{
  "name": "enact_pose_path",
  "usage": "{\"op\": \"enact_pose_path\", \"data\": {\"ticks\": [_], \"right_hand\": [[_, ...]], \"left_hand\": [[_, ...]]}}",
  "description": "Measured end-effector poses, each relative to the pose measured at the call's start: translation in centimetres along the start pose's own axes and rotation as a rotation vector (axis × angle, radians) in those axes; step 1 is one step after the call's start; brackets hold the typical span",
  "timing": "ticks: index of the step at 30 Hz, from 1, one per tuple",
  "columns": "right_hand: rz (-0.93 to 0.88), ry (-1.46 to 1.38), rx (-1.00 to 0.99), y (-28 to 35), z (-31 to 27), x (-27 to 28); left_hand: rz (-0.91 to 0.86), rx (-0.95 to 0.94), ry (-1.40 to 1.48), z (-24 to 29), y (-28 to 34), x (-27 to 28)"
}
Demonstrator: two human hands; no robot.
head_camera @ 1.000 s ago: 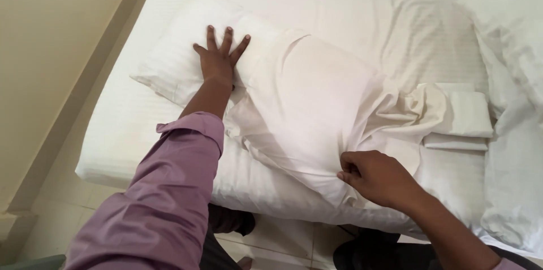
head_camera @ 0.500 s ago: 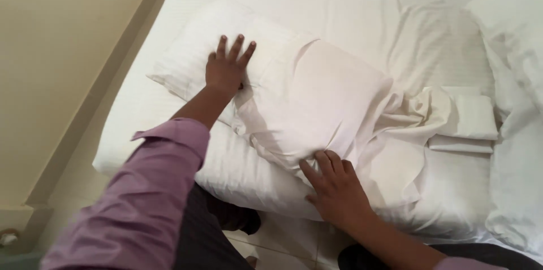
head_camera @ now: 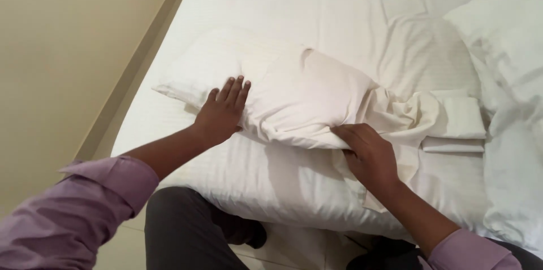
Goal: The person sits on the floor and inserts a white pillow into a white pillowcase. They align the corners, pull the fabric over the pillow, and smooth out the wrinkles to fit the case properly.
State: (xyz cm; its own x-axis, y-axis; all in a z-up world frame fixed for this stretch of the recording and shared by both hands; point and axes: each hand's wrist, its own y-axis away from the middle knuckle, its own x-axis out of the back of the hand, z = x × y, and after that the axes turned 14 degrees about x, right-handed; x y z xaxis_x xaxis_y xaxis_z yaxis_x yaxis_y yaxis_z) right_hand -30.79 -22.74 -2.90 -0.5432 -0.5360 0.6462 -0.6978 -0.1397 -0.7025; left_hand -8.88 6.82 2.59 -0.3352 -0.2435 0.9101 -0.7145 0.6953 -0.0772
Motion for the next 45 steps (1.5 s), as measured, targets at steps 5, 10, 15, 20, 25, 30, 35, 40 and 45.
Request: {"op": "enact_pose_path", "data": {"ticks": [5,10,15,20,25,30,35,40,45], "right_hand": [[0.007,0.040,0.081,-0.7,0.2,1.4],[0.001,0.015,0.147,0.6,1.5,0.9],[-0.129,-0.046,0.275,0.9,0.8,1.4],[-0.195,-0.129,0.286,0.7,0.1,1.8],[-0.304,-0.243,0.223,0.7,-0.4,2.0],[-0.510,-0.365,0.123,1.0,-0.5,1.9],[-0.530,-0.421,-0.042,0.3,-1.3,1.8],[-0.384,-0.366,-0.287,0.8,-1.1,-0.6],[-0.348,-0.221,-0.726,-1.6,-1.8,-1.1]], "left_hand": [[0.179,0.008,-0.205,-0.6,-2.1,-3.5],[0.118,-0.057,-0.364,-2.0,-2.3,-3.7],[0.180,-0.065,-0.282,-3.7,-1.1,-3.8],[0.159,-0.082,-0.308,-5.1,-0.5,-2.8],[0.132,-0.067,-0.273,-5.8,-0.1,-2.7],[0.119,-0.076,-0.245,-6.4,0.0,-3.4],[0.138,-0.124,-0.258,-5.9,0.6,-4.3],[0.033,-0.163,-0.131,-5.4,-0.6,-2.9],[-0.240,0.062,-0.108,-3.6,-4.9,2.0]]}}
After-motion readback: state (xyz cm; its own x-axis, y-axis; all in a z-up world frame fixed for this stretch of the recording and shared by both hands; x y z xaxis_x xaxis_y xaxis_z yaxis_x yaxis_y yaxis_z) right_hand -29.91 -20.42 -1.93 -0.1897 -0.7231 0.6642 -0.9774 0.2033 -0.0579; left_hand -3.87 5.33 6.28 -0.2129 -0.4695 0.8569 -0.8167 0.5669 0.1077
